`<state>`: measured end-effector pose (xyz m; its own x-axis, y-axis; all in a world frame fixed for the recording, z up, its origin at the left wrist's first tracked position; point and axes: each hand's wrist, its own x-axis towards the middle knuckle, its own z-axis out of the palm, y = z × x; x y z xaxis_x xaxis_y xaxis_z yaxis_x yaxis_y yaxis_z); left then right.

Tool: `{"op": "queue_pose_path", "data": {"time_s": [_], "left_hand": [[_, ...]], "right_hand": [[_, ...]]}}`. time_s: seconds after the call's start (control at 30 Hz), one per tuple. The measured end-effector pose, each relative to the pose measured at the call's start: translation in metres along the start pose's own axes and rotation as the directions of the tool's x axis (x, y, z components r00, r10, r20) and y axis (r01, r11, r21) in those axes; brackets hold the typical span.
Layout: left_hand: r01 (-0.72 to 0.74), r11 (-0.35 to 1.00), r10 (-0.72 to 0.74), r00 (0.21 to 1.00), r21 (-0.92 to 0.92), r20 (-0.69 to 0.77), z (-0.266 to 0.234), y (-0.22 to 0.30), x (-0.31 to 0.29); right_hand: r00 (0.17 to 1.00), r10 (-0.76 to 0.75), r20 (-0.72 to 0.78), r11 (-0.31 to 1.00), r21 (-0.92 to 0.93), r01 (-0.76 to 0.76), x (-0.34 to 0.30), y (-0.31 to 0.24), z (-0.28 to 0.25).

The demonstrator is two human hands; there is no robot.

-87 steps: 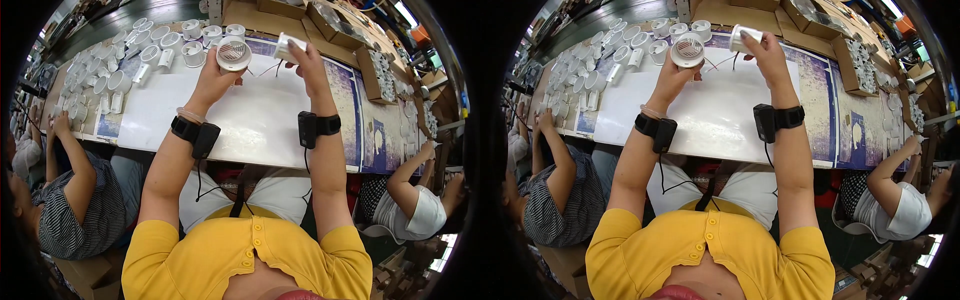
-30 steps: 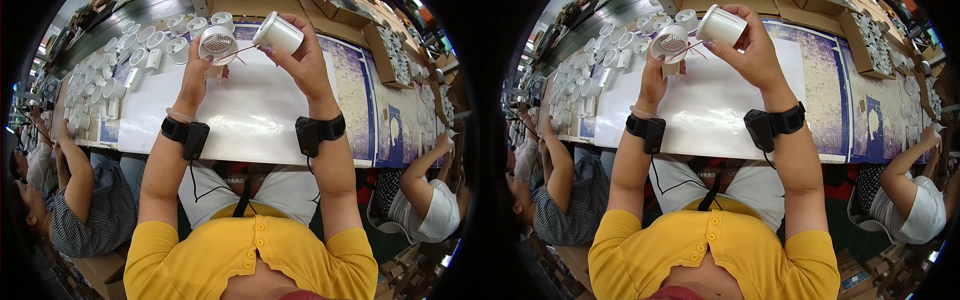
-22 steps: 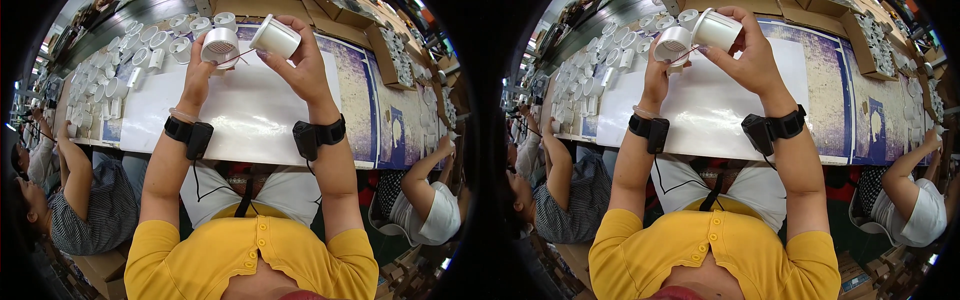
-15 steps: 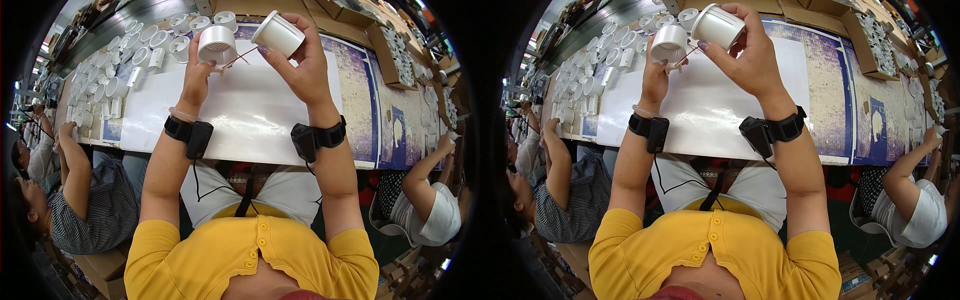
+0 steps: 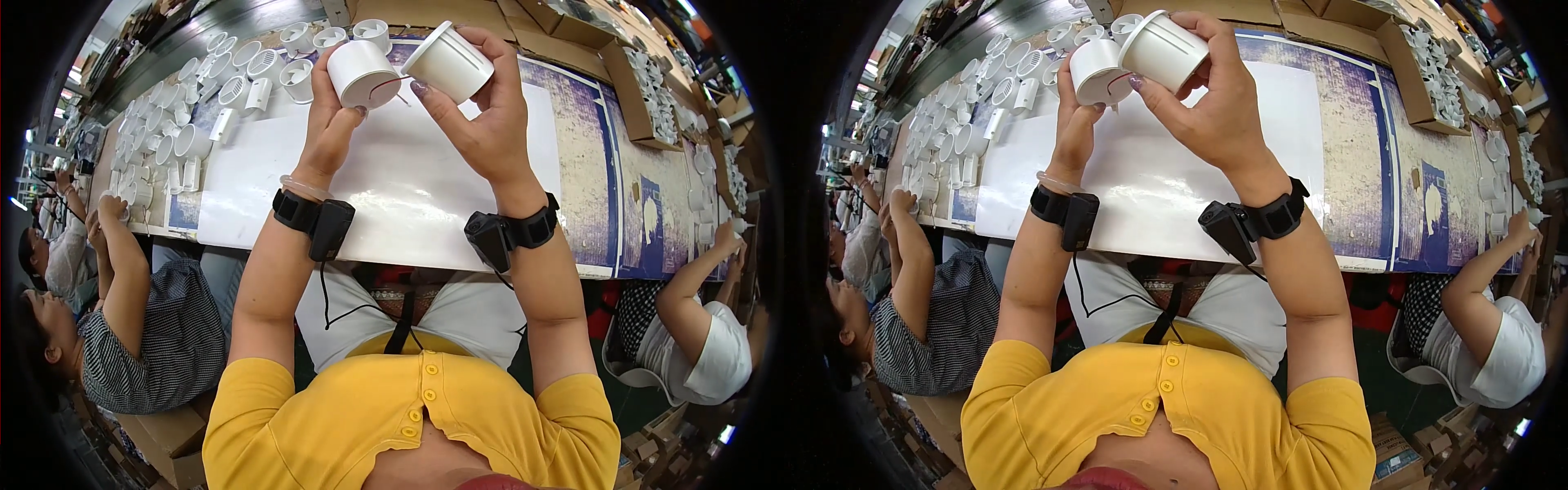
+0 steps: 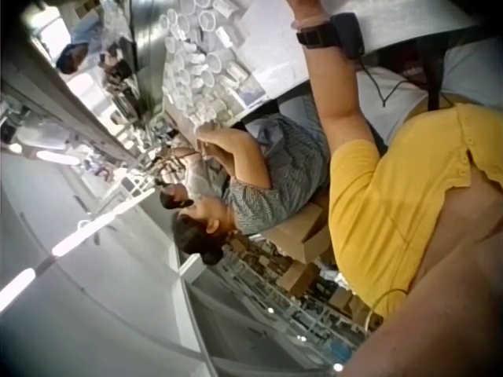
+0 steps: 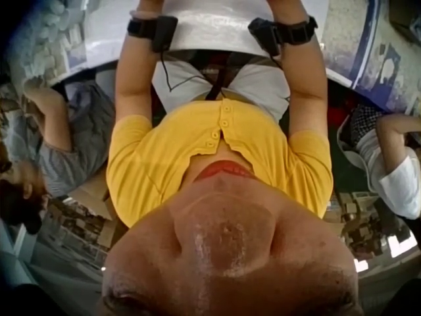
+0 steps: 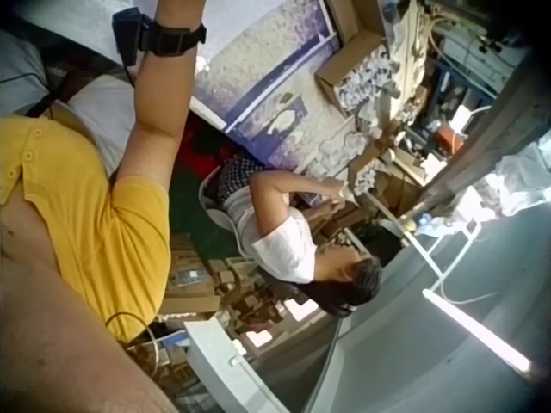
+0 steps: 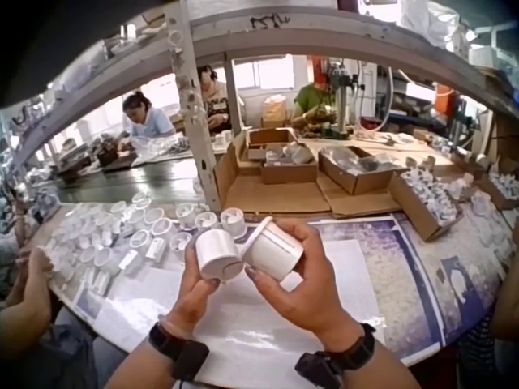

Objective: The person assembles a fan by threading wires through a housing, pressing the motor into place, and fitting a grille onto the unit. They then press the components together and place the completed fan on the table.

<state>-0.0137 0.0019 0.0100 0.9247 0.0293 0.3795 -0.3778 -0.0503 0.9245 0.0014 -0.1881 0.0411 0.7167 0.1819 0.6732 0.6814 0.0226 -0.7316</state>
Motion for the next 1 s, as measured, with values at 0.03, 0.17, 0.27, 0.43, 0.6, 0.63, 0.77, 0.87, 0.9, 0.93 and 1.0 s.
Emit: {"op": "queue_pose_path", "data": {"time_s": [0.03,0.17,0.27,0.43,0.6,0.63,0.77,0.87,0.9,0.93,1.0], "left_hand": [[-0.038,0.998,0.037,0.999,0.044,0.004,0.0000,0.0011,-0.0003],[-0.101,0.993,0.099,0.994,0.061,0.036,-0.0019,-0.0056,0.0004],[-0.126,0.988,0.124,0.992,0.084,0.032,-0.0028,-0.0082,0.0013],[-0.135,0.985,0.133,0.991,0.105,0.021,-0.0009,-0.0059,0.0012],[-0.141,0.989,0.139,0.990,0.047,0.032,-0.0028,-0.0060,0.0011],[-0.144,0.988,0.142,0.989,0.059,0.033,-0.0028,-0.0061,0.0015],[-0.150,0.985,0.148,0.989,0.086,0.033,-0.0018,-0.0057,0.0018],[-0.154,0.984,0.151,0.988,0.093,0.029,-0.0007,-0.0043,0.0018],[-0.163,0.981,0.160,0.986,0.106,0.033,-0.0005,-0.0043,0.0018],[-0.173,0.978,0.169,0.985,0.119,0.038,-0.0004,-0.0043,0.0018],[-0.183,0.974,0.178,0.983,0.132,0.043,-0.0004,-0.0044,0.0019]], "right_hand": [[1.000,0.011,0.002,1.000,0.014,-0.012,0.0000,0.0001,0.0002],[0.999,0.041,0.011,0.998,0.051,-0.042,0.0009,-0.0016,0.0002],[0.998,0.059,0.030,0.997,0.041,-0.060,0.0007,-0.0066,-0.0007],[1.000,0.000,-0.003,1.000,0.025,0.000,0.0012,-0.0015,-0.0015],[1.000,-0.018,-0.011,1.000,0.020,0.019,0.0015,-0.0017,-0.0031],[1.000,-0.020,-0.014,1.000,0.022,0.020,0.0015,-0.0020,-0.0032],[1.000,-0.023,-0.014,0.999,0.042,0.023,0.0006,-0.0014,-0.0022],[1.000,-0.026,0.001,0.997,0.075,0.026,0.0004,-0.0016,-0.0005],[1.000,-0.012,0.013,0.996,0.088,0.011,0.0001,-0.0030,0.0000],[1.000,0.001,0.026,0.995,0.101,-0.004,-0.0003,-0.0044,0.0004],[0.999,0.015,0.038,0.993,0.113,-0.019,-0.0005,-0.0051,0.0009]]}}
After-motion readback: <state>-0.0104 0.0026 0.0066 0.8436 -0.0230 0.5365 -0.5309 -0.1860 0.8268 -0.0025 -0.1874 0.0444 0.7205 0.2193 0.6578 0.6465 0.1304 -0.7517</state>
